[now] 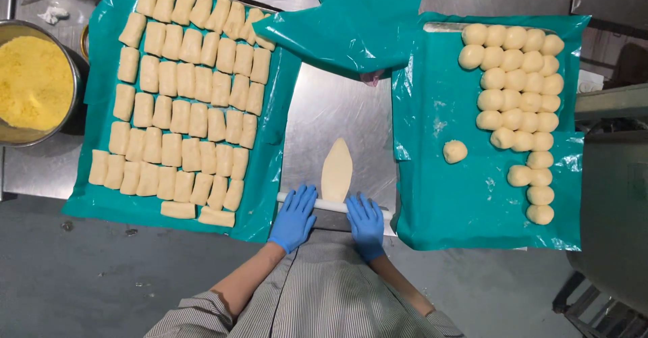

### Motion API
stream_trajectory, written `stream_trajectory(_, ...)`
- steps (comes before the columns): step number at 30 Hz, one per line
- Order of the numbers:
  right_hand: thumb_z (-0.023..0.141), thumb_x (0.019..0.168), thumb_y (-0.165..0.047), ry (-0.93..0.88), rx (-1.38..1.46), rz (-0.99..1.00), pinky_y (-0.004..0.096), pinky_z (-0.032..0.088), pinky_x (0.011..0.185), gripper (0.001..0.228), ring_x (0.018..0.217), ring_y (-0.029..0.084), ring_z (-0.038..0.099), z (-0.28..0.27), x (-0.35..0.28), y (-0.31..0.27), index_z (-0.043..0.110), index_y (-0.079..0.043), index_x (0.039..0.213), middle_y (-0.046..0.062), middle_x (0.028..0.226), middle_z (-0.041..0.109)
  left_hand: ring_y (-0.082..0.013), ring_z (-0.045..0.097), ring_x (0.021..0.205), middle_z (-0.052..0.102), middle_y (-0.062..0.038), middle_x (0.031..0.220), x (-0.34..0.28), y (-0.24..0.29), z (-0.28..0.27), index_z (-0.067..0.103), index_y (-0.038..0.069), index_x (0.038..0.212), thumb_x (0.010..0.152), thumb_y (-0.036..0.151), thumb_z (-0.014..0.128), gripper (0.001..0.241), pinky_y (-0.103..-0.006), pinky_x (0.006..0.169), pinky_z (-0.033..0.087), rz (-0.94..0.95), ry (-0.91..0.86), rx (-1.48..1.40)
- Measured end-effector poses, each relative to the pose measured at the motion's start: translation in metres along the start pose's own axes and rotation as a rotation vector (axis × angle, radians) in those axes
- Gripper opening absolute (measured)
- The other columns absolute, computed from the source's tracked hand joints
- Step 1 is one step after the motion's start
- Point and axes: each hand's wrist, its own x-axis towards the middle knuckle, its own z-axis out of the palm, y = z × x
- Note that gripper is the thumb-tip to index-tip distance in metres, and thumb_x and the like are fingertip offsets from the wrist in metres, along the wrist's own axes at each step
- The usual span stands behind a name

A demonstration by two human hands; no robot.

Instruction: Flattening dough balls with a rolling pin and folding them into uniform shapes.

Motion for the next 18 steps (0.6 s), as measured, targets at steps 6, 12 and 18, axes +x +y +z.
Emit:
stream_trajectory(6, 0.070, 0.091, -0.020, -0.118, 0.282, 0.099, 0.045, 0.046, 0.097, 0.034, 0.111, 0.032, 0.065, -0.006, -0.014, 0.001, 0.066, -0.007, 0.123, 0.008, 0.121, 0.069, -0.0368, 0.035, 0.148, 0.042, -0.017, 0.157, -0.010, -0.006, -0.014, 0.045, 0.001, 0.149, 0.097, 0.032, 0.058, 0.062, -0.0528, 0.123, 0.021, 0.127, 0.011, -0.081)
stream_trajectory(12, 0.067, 0.097, -0.020, 0.202, 0.312, 0.610, 0.047, 0.048, 0.091, 0.037, 0.103, 0.038, 0.060, -0.004, 0.014, 0.007, 0.063, -0.001, 0.128, 0.019, 0.110, 0.063, -0.0339, 0.042, 0.148, 0.047, -0.015, 0.157, 0.102, -0.006, -0.017, 0.049, 0.002, 0.148, 0.102, 0.025, 0.051, 0.051, -0.0500, 0.129, 0.023, 0.048, 0.210, -0.058)
stream_trajectory(18, 0.067, 0.096, -0.020, 0.175, 0.013, 0.776, 0.047, 0.048, 0.095, 0.039, 0.112, 0.040, 0.058, -0.002, 0.040, 0.043, 0.064, -0.005, 0.131, 0.021, 0.123, 0.058, -0.0436, 0.022, 0.152, 0.027, -0.031, 0.161, 0.185, -0.009, 0.036, 0.034, -0.013, 0.149, 0.098, 0.033, 0.053, 0.071, -0.0504, 0.125, 0.014, 0.061, 0.077, 0.059)
